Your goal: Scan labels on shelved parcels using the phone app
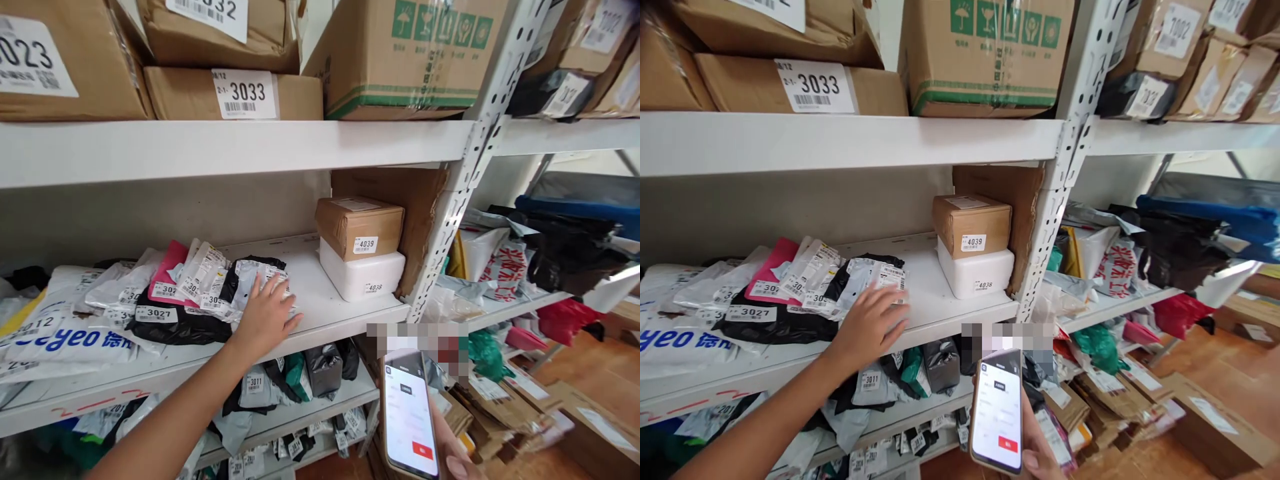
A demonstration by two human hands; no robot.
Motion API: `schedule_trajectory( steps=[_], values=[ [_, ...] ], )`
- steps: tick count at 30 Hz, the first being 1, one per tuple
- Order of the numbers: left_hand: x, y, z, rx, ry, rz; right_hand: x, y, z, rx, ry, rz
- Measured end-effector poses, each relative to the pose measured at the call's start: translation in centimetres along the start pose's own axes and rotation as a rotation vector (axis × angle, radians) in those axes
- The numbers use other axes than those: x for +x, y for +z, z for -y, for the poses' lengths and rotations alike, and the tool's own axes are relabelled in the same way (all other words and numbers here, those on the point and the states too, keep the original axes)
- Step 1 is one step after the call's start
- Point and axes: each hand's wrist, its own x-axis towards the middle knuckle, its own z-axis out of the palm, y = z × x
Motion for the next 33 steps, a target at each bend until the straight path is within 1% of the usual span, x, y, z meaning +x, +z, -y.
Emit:
schedule_trajectory(
  steps=[1, 3, 4, 5, 7, 9, 10, 11, 12, 13, 15, 16, 18, 21, 26, 28, 31, 33],
  values=[
    [-1.6, 0.5, -0.9, -0.144, 0.064, -0.014, 0.1, -0.7, -0.1, -0.013, 0.006, 0.01],
    [-5.4, 2.5, -2.8, -0.452, 0.164, 0.028, 0.0, -2.0, -0.5, -0.057, 0.011, 0.023],
    [-7.3, 4.0, -3.8, -0.593, 0.172, 0.074, 0.0, -2.5, -0.9, -0.079, 0.016, 0.022],
    [-9.0, 5.7, -4.7, -0.728, 0.126, 0.115, -0.1, -2.7, -1.3, -0.099, 0.019, 0.014],
    [-11.6, 9.5, -6.3, -0.977, -0.093, 0.234, -0.1, -2.7, -2.7, -0.119, 0.029, -0.005],
    [-12.8, 12.7, -7.6, -1.264, -0.383, 0.431, 0.2, -2.2, -4.7, -0.099, 0.038, -0.03],
    [-13.0, 13.9, -8.1, -1.413, -0.52, 0.544, 0.4, -1.9, -5.8, -0.079, 0.035, -0.046],
    [-13.0, 14.7, -8.5, -1.564, -0.624, 0.638, 0.6, -1.5, -6.8, -0.065, 0.031, -0.068],
    [-12.8, 15.0, -8.9, -1.708, -0.696, 0.707, 0.9, -1.2, -7.8, -0.054, 0.026, -0.1],
    [-12.7, 15.0, -9.2, -1.83, -0.738, 0.747, 1.0, -0.7, -8.7, -0.049, 0.017, -0.128],
    [-12.5, 14.1, -9.6, -1.998, -0.779, 0.757, 1.2, 0.2, -9.9, -0.062, 0.003, -0.177],
    [-12.5, 13.5, -9.7, -2.038, -0.803, 0.747, 1.1, 0.8, -10.4, -0.074, -0.006, -0.195],
    [-12.9, 12.6, -9.7, -2.041, -0.881, 0.712, 0.8, 1.8, -11.1, -0.087, -0.03, -0.225],
    [-14.1, 12.3, -9.5, -2.011, -0.935, 0.684, 0.1, 2.8, -12.2, -0.091, -0.051, -0.265],
    [-16.4, 13.2, -8.9, -1.97, -0.914, 0.731, -1.0, 3.2, -14.2, -0.155, -0.107, -0.351],
    [-17.1, 13.3, -8.7, -1.986, -0.874, 0.759, -1.4, 3.3, -14.9, -0.199, -0.149, -0.374],
    [-17.9, 13.1, -8.5, -2.022, -0.805, 0.77, -1.9, 3.5, -15.8, -0.27, -0.209, -0.386],
    [-18.3, 12.7, -8.3, -2.032, -0.797, 0.759, -2.4, 3.6, -16.2, -0.276, -0.223, -0.381]
  ],
)
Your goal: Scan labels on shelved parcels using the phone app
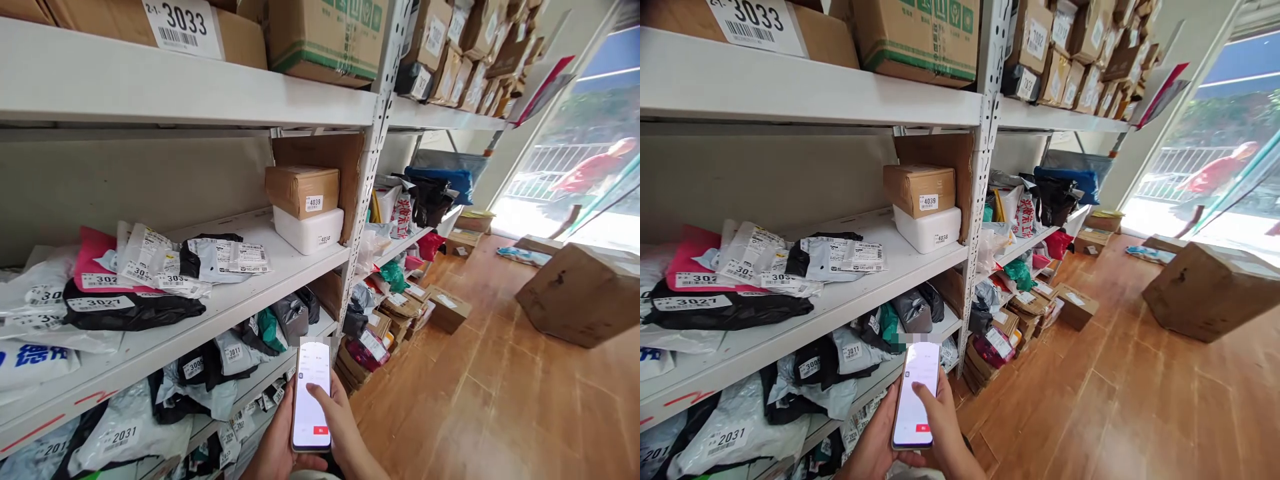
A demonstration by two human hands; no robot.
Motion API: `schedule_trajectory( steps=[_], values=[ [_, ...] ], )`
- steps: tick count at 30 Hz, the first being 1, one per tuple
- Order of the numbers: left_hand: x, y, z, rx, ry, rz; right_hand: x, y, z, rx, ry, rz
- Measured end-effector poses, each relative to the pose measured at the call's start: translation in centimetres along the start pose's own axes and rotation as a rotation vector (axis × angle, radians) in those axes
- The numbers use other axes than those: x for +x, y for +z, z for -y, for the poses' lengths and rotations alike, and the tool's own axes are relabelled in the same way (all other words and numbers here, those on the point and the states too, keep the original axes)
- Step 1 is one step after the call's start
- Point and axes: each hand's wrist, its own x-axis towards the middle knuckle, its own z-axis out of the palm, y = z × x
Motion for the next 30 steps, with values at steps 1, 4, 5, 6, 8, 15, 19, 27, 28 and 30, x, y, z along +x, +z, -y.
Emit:
schedule_trajectory(
  steps=[1, 4, 5, 6, 8, 15, 19, 27, 28, 30],
  values=[
    [-0.3, 0.0, -0.1, -0.007, 0.0, -0.001, -0.3, -0.1, -0.2, 0.016, 0.007, 0.008],
    [-1.3, -0.1, -0.4, -0.045, -0.007, 0.001, -0.9, -0.7, -0.6, 0.083, 0.016, 0.066],
    [-1.5, -0.2, -0.5, -0.058, -0.005, 0.0, -1.0, -1.0, -0.7, 0.092, 0.008, 0.095],
    [-1.7, -0.3, -0.6, -0.068, 0.0, -0.004, -1.1, -1.3, -0.8, 0.095, -0.005, 0.12],
    [-2.1, -0.5, -0.6, -0.087, 0.001, -0.013, -1.2, -2.0, -1.1, 0.083, -0.022, 0.146],
    [-2.5, -1.2, -0.4, -0.166, -0.021, 0.059, -1.7, -2.3, -1.9, 0.018, -0.016, 0.139],
    [-2.5, -1.6, -0.2, -0.215, -0.047, 0.092, -1.8, -2.0, -2.2, -0.021, -0.099, 0.182],
    [-1.9, -4.2, 1.1, -0.281, 0.027, 0.197, -2.2, -2.0, -1.4, 0.072, -0.001, 0.273],
    [-1.9, -4.4, 1.1, -0.281, 0.029, 0.208, -2.3, -2.0, -1.3, 0.075, 0.003, 0.262],
    [-2.1, -4.3, 1.1, -0.273, 0.032, 0.211, -2.4, -1.9, -1.2, 0.07, 0.004, 0.236]
  ],
)
